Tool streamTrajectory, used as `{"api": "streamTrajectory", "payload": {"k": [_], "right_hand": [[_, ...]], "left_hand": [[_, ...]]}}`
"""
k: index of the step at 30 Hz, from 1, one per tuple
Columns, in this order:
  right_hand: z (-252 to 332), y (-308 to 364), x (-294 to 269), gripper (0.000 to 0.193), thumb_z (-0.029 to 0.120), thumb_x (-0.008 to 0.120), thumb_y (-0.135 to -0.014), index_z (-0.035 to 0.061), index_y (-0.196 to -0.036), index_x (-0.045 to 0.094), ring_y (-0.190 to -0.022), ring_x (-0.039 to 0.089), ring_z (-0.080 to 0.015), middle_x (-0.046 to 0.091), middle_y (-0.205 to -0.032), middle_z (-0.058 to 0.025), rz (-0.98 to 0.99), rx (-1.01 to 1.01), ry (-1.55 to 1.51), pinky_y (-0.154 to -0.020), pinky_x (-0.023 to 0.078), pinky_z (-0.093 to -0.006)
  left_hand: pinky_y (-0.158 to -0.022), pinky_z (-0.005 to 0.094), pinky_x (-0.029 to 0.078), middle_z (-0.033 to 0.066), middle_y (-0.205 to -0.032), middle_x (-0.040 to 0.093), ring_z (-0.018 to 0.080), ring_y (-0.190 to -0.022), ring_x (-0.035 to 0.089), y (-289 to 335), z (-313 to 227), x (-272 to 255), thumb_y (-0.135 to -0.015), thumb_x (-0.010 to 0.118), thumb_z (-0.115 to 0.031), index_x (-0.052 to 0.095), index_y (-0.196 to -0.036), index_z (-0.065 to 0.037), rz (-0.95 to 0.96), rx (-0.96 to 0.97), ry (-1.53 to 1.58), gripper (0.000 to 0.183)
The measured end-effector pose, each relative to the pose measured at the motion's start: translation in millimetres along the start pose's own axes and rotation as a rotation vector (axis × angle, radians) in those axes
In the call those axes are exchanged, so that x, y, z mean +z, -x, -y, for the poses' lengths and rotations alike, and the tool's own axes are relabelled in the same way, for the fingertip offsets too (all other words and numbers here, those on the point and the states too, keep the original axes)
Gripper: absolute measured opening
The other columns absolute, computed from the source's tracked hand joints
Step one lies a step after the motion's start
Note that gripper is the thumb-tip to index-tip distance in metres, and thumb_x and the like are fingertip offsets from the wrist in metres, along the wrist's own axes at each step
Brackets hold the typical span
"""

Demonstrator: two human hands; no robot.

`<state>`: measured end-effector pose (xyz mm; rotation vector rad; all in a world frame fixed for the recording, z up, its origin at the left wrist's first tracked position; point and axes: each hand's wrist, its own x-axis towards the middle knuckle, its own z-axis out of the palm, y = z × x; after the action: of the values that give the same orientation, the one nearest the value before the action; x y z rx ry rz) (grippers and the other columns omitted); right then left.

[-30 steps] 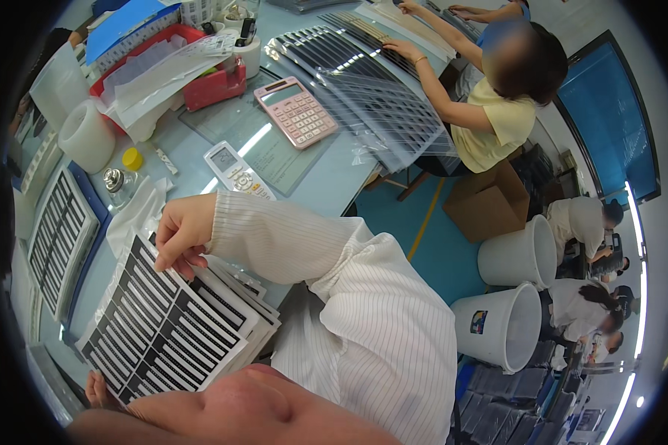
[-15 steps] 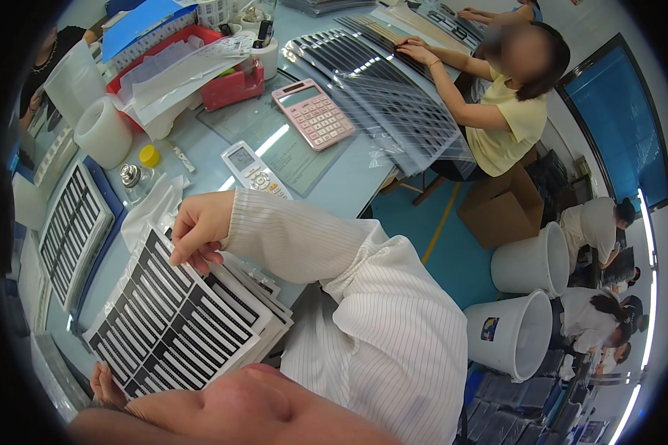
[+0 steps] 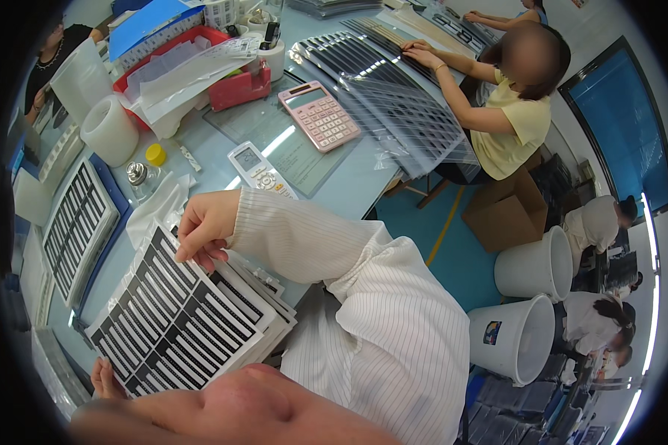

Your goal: Inspecting and organizing small electronic components from sheets into specialized trays.

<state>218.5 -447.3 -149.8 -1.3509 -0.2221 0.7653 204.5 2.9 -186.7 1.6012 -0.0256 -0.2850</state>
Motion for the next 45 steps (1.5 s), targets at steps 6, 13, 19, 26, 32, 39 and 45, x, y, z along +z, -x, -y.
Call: {"api": "streamTrajectory", "payload": {"k": [6,13,19,26,32,39,45], "right_hand": [[-1,-1,-1,0.02,0.019,0.067,-0.083,0.0016,-0.072,0.065,-0.044,0.054,-0.0085,0.065,-0.062,-0.0092,-0.011,0.016,0.036,-0.042,0.035,-0.0173],[-1,-1,-1,0.02,0.019,0.066,-0.083,0.0017,-0.072,0.065,-0.044,0.054,-0.0082,0.065,-0.062,-0.0091,0.009,-0.01,0.01,-0.042,0.034,-0.0172],[0,0,-2,0.02,0.019,0.066,-0.083,0.0015,-0.072,0.065,-0.044,0.054,-0.0086,0.065,-0.062,-0.0093,0.011,-0.001,0.022,-0.042,0.036,-0.0171],[-1,-1,-2,0.021,0.02,0.066,-0.084,0.0027,-0.072,0.065,-0.045,0.055,-0.0086,0.064,-0.061,-0.0078,0.015,-0.006,0.018,-0.042,0.036,-0.0172],[1,-3,-2,0.024,0.022,0.064,-0.085,0.0037,-0.07,0.064,-0.045,0.055,-0.0077,0.064,-0.06,-0.0065,0.019,0.004,0.055,-0.042,0.034,-0.0173],[2,-3,-2,0.022,0.022,0.064,-0.086,0.0043,-0.071,0.065,-0.045,0.055,-0.0073,0.063,-0.06,-0.006,0.014,0.02,0.069,-0.042,0.035,-0.0174],[2,-3,-2,0.025,0.024,0.066,-0.084,0.004,-0.07,0.064,-0.045,0.054,-0.0084,0.064,-0.061,-0.0074,0.011,0.032,0.051,-0.043,0.035,-0.0184]], "left_hand": [[-0.048,0.0185,0.028,-0.0013,-0.063,0.052,0.0031,-0.052,0.04,0,0,2,-0.09,0.055,-0.017,0.049,-0.071,-0.004,0.001,0.017,0.011,0.024],[-0.047,0.0182,0.027,-0.0021,-0.062,0.051,0.0026,-0.051,0.039,1,3,-1,-0.09,0.054,-0.016,0.05,-0.071,-0.004,-0.004,-0.008,0.03,0.023],[-0.047,0.0182,0.027,-0.0018,-0.062,0.052,0.0025,-0.051,0.04,0,4,2,-0.09,0.055,-0.017,0.05,-0.071,-0.004,-0.021,0.027,0.043,0.023],[-0.038,0.0178,0.023,-0.0036,-0.054,0.047,0.002,-0.04,0.035,1,-6,2,-0.091,0.055,-0.02,0.049,-0.07,-0.006,0.017,-0.006,-0.073,0.026],[-0.036,0.0179,0.021,-0.0056,-0.05,0.042,0.0014,-0.038,0.031,1,-1,-2,-0.091,0.055,-0.021,0.044,-0.066,-0.009,0.041,0.044,-0.074,0.03],[-0.036,0.0175,0.022,-0.0065,-0.052,0.039,0.001,-0.039,0.031,2,0,-4,-0.09,0.055,-0.021,0.041,-0.065,-0.01,0.038,0.041,-0.109,0.03],[-0.035,0.0174,0.022,-0.0066,-0.052,0.039,0.0007,-0.039,0.032,2,0,-4,-0.089,0.055,-0.022,0.042,-0.066,-0.01,0.012,0.022,-0.117,0.03]]}}
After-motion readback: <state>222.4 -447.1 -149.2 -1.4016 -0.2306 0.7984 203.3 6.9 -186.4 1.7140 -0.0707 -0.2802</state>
